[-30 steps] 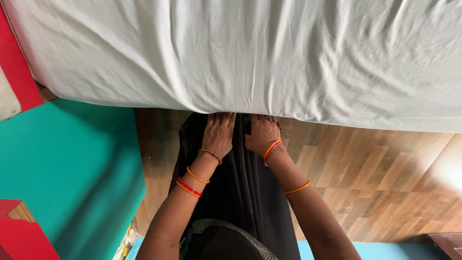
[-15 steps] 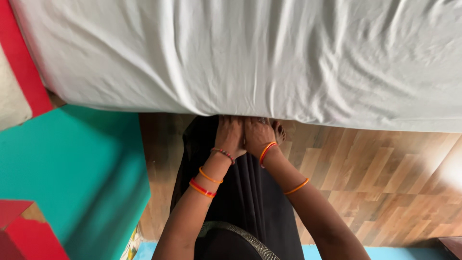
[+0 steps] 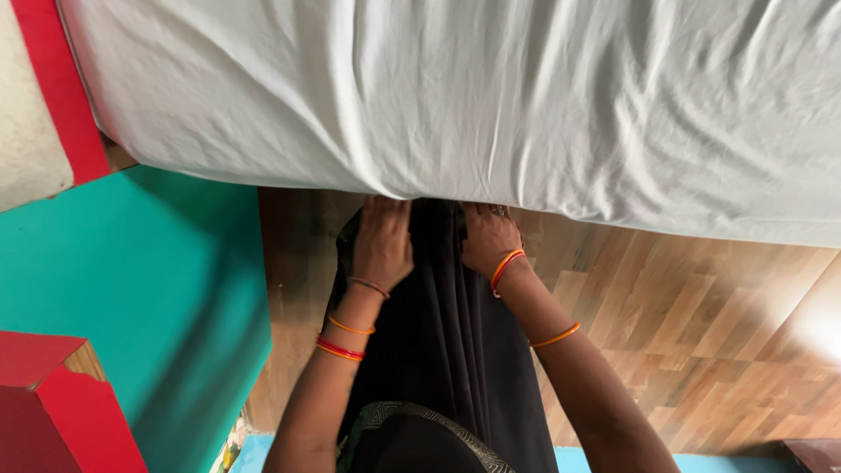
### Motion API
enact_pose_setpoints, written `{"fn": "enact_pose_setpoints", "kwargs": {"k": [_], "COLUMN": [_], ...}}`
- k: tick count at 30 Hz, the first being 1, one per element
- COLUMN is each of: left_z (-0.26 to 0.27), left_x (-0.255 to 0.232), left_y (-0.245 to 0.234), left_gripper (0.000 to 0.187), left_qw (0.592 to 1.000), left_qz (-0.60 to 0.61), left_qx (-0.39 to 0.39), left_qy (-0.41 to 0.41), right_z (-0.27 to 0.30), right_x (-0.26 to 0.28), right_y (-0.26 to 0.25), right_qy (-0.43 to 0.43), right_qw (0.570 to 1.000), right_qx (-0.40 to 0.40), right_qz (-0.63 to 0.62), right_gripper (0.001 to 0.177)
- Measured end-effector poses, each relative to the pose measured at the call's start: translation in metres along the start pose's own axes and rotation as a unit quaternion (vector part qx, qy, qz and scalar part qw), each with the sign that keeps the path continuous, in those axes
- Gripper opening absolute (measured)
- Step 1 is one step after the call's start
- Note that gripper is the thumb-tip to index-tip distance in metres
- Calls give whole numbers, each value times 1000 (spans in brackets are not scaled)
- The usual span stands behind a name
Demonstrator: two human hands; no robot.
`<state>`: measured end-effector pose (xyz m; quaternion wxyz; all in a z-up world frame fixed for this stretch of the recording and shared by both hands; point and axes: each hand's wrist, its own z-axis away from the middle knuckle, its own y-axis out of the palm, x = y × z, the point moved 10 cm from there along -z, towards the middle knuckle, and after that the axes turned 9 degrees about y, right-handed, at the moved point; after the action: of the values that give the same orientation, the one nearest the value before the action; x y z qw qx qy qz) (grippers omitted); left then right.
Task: The person inserts a pillow into a patterned pillowcase, tucking the edges and smoothing the surface. Then, the person smooths the white bedsheet and tucks the edges under the mattress.
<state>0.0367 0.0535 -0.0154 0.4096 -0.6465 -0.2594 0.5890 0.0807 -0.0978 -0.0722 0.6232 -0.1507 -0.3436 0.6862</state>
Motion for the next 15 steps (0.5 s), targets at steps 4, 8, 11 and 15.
{"fn": "enact_pose_setpoints", "kwargs": {"k": [4, 8, 11, 15], "left_z": [-3, -12, -21, -29], "left_x": [24, 21, 21, 22], "left_y": [12, 14, 19, 20], "left_gripper": [65, 67, 68, 61], "left_qw": [997, 993, 985, 974], "left_qz": [-11, -45, -54, -60], "left_qx": [67, 81, 118, 168], "left_qy": [-21, -72, -111, -141], "right_z": [4, 6, 6, 9], "right_x": [-8, 2, 2, 11], "right_y": [7, -8, -4, -18], "right_qy": [58, 8, 26, 24], "right_qw": [995, 1000, 998, 999], "right_qx": [79, 19, 52, 44], "right_qz": [-31, -21, -8, -21], "right_gripper": [84, 86, 87, 93]}}
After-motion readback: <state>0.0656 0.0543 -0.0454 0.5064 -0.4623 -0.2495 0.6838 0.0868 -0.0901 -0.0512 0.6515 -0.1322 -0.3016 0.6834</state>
